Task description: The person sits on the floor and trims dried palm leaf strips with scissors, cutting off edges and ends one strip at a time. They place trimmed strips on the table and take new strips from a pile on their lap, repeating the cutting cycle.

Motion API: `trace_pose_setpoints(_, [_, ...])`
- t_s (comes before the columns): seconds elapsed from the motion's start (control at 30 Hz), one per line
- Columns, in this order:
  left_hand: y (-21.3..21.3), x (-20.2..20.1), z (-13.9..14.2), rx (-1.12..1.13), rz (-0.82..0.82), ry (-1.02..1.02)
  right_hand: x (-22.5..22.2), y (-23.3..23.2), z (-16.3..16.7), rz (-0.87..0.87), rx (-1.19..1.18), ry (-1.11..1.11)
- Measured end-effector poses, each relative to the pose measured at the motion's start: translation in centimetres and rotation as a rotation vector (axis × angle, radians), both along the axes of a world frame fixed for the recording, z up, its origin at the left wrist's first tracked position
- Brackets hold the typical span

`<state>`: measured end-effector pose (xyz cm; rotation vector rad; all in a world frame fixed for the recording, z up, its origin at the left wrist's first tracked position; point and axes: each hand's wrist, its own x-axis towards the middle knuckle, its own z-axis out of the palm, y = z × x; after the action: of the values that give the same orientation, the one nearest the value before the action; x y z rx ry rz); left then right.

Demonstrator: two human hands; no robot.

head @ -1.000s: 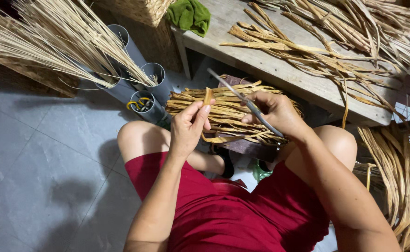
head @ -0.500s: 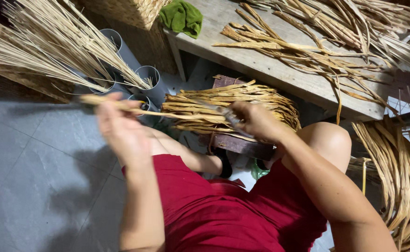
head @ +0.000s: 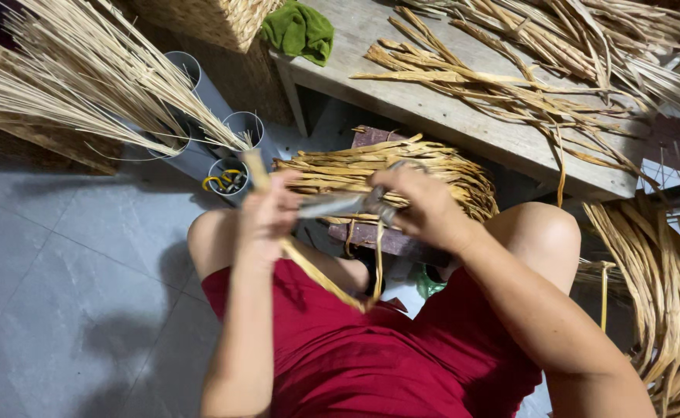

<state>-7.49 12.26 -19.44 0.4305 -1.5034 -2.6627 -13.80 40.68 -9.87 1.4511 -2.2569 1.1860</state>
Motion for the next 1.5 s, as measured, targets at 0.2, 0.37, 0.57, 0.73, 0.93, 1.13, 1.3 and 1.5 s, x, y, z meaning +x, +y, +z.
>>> trace_pose_setpoints(0.2, [7.0,-1.4,0.0,0.315,-0.346,0.005,2.2,-1.9,-0.9,0.183,0.188,-0.171])
trace_pose_setpoints(0.37, [6.4,-3.8,-0.1,0.278,-0.155,0.051,2.7,-2.2,-0.9,0.271,0.268,-0.362])
trace_pose_setpoints(0.57, [4.7,-4.0,0.0,0.144,-0.025,0.126,2.3,-1.9,-0.4,0.291,0.268,-0.403])
trace_pose_setpoints(0.73, [4.0,-3.2,1.3,0.015,0.062,0.120,0.5,-0.4,0.2,0.193,0.019,-0.464])
trace_pose_setpoints(0.93, [3.8,-1.9,3.1,-0.204,0.132,0.052,-1.1,0.9,0.9,-0.285,0.243,-0.630])
trace_pose_setpoints(1.13, [4.3,-1.8,3.2,-0.462,0.181,0.196,-1.2,0.8,0.0,-0.144,0.184,-0.765])
trace_pose_setpoints(1.3, [4.7,-1.2,3.3,-0.606,0.171,0.073,-1.6,0.7,-0.7,-0.149,0.195,-0.775])
trace_pose_setpoints(1.5, [5.1,-0.9,3.4,-0.661,0.193,0.043,-1.9,0.6,-1.3,-0.168,0.157,-0.802])
